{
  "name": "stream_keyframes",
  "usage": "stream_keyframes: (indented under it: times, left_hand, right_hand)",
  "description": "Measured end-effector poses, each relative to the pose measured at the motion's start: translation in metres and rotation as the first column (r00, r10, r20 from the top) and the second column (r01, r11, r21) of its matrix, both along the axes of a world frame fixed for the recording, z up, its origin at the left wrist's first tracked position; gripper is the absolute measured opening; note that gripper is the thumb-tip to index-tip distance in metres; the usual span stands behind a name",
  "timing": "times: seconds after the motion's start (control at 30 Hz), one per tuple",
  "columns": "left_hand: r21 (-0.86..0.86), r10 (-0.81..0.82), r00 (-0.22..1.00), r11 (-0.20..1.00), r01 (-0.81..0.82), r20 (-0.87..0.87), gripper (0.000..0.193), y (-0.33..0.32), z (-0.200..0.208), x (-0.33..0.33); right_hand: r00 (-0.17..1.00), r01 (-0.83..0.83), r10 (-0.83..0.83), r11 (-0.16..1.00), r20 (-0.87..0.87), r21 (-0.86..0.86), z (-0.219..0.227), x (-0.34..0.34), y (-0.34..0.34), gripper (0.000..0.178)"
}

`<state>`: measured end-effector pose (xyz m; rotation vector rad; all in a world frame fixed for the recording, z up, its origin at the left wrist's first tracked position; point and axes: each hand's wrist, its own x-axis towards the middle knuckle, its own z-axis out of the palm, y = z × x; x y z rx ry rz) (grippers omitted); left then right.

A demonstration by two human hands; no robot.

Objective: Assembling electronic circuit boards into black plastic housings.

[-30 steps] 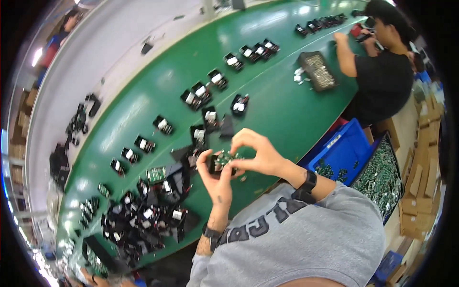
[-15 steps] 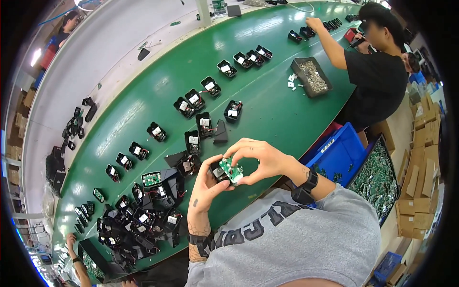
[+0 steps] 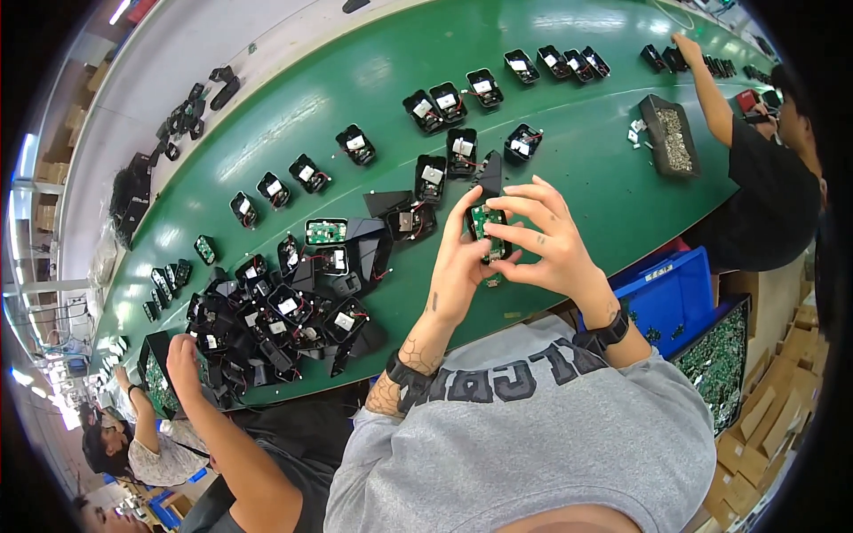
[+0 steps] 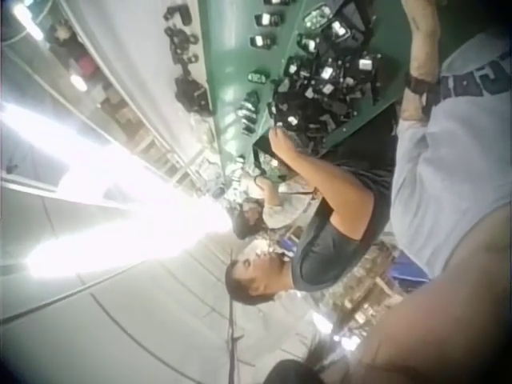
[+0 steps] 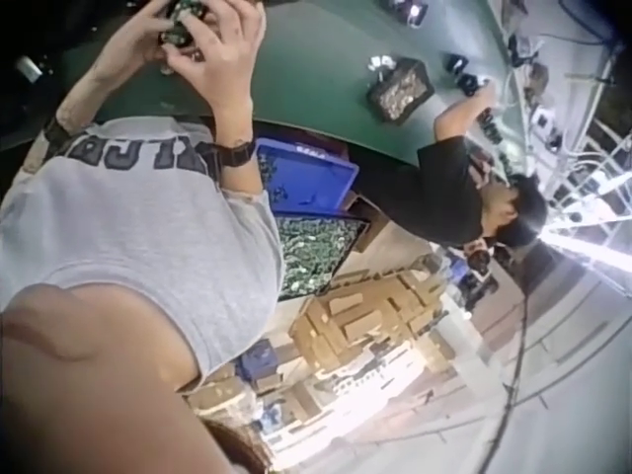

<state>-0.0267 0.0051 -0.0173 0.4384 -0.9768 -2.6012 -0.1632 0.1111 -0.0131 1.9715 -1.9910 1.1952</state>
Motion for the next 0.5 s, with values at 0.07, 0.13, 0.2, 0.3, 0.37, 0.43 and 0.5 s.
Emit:
stream_keyframes:
  times: [0.07,0.13,0.2,0.3,0.37,0.43,0.5]
  left_hand:
    - [-0.101,-0.007,1.000,0.995,0.009,0.023,0.065,0.003,-0.005,0.004]
    - [-0.161,-0.012,0.999,0.987,0.021,0.052,0.069,0.003,-0.005,0.006]
    - [-0.163,-0.032,0.998,0.986,0.039,0.046,0.068,0.004,-0.005,0.007]
    - [-0.197,-0.069,0.996,0.977,0.077,0.050,0.068,0.003,-0.003,0.008]
    - [-0.226,-0.087,0.994,0.969,0.099,0.062,0.067,0.004,-0.003,0.007]
    - [-0.411,-0.052,0.999,0.910,0.049,0.005,0.066,0.007,-0.007,0.002]
    - [-0.379,-0.051,0.999,0.924,0.049,0.003,0.063,0.008,-0.009,0.000]
  right_hand:
    - [1.000,-0.011,0.011,1.000,-0.007,0.015,0.003,-0.001,0.000,0.046]
    - [0.995,-0.093,0.091,0.994,0.028,0.058,0.006,-0.003,0.001,0.045]
    - [0.993,-0.117,0.116,0.990,0.021,0.074,0.008,-0.007,0.004,0.044]
    - [0.975,-0.104,0.092,0.993,0.201,0.052,0.014,-0.003,0.004,0.044]
    - [0.922,-0.058,0.045,0.998,0.383,0.023,0.011,0.000,0.002,0.044]
    - [0.326,-0.187,-0.056,0.975,0.944,0.123,-0.005,0.003,0.001,0.045]
    - [0.248,-0.233,-0.071,0.964,0.966,0.130,-0.013,0.002,-0.001,0.047]
